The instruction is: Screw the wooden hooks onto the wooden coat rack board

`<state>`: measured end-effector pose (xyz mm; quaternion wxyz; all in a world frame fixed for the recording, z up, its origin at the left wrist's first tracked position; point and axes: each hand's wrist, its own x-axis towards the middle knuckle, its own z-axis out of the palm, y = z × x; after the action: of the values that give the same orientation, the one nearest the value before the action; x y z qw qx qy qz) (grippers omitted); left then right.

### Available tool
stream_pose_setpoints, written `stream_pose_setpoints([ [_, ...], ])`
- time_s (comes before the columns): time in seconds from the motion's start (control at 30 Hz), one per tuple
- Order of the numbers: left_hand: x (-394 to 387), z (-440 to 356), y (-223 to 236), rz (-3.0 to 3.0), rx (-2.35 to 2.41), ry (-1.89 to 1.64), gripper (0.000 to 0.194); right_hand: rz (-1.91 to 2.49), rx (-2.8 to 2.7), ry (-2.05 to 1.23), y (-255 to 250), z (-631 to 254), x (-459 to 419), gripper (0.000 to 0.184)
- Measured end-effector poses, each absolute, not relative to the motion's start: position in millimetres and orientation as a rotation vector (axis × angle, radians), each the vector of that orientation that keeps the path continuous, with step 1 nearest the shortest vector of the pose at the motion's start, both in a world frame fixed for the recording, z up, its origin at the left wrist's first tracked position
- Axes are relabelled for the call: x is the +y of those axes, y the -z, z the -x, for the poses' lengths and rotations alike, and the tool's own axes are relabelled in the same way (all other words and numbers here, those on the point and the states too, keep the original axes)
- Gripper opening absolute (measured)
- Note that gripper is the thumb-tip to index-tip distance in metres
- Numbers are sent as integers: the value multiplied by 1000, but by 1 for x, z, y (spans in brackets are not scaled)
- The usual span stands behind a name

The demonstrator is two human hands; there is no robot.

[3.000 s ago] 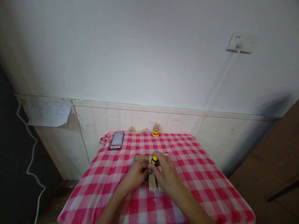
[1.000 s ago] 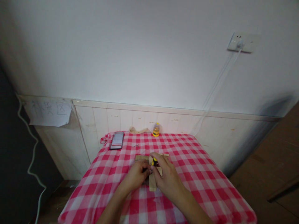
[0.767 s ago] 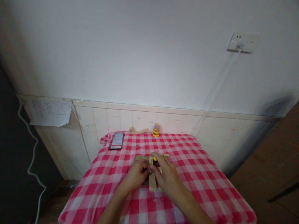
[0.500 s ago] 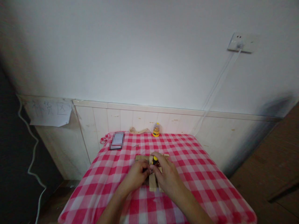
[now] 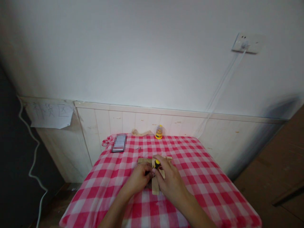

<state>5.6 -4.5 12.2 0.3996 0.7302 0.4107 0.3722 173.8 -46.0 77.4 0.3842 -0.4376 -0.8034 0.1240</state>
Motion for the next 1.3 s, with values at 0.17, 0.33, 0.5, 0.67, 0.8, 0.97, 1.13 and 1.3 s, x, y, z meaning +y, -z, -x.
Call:
stream_pose_setpoints([
  [0.17, -6, -6, -14, -1831, 1028, -931, 23, 1063, -2028, -339, -77, -172, -48, 46],
  [0.33, -6, -7, -13, -1811, 1022, -932, 23, 1110, -2010, -420, -77, -172, -47, 44],
  [0.5, -5, -7, -10, -1804, 1019, -934, 25, 1132, -2008, -399, -76, -172, -44, 44],
  [0.67, -4, -8, -5, -1824, 1053, -949, 27, 1149, -1994, -429, -74, -173, -42, 42],
  [0.8, -4, -7, -6, -1833, 1053, -949, 25, 1148, -1988, -403, -75, -173, -41, 39],
  [0.97, -4, -6, -9, -1844, 1036, -947, 23, 1144, -1993, -385, -77, -173, -40, 36],
  [1.13, -3, -6, -5, -1841, 1046, -946, 21, 1122, -1986, -383, -73, -174, -40, 49],
  [1.3, -4, -7, -4, -1816, 1034, -942, 23, 1107, -2031, -340, -73, -174, -40, 50],
])
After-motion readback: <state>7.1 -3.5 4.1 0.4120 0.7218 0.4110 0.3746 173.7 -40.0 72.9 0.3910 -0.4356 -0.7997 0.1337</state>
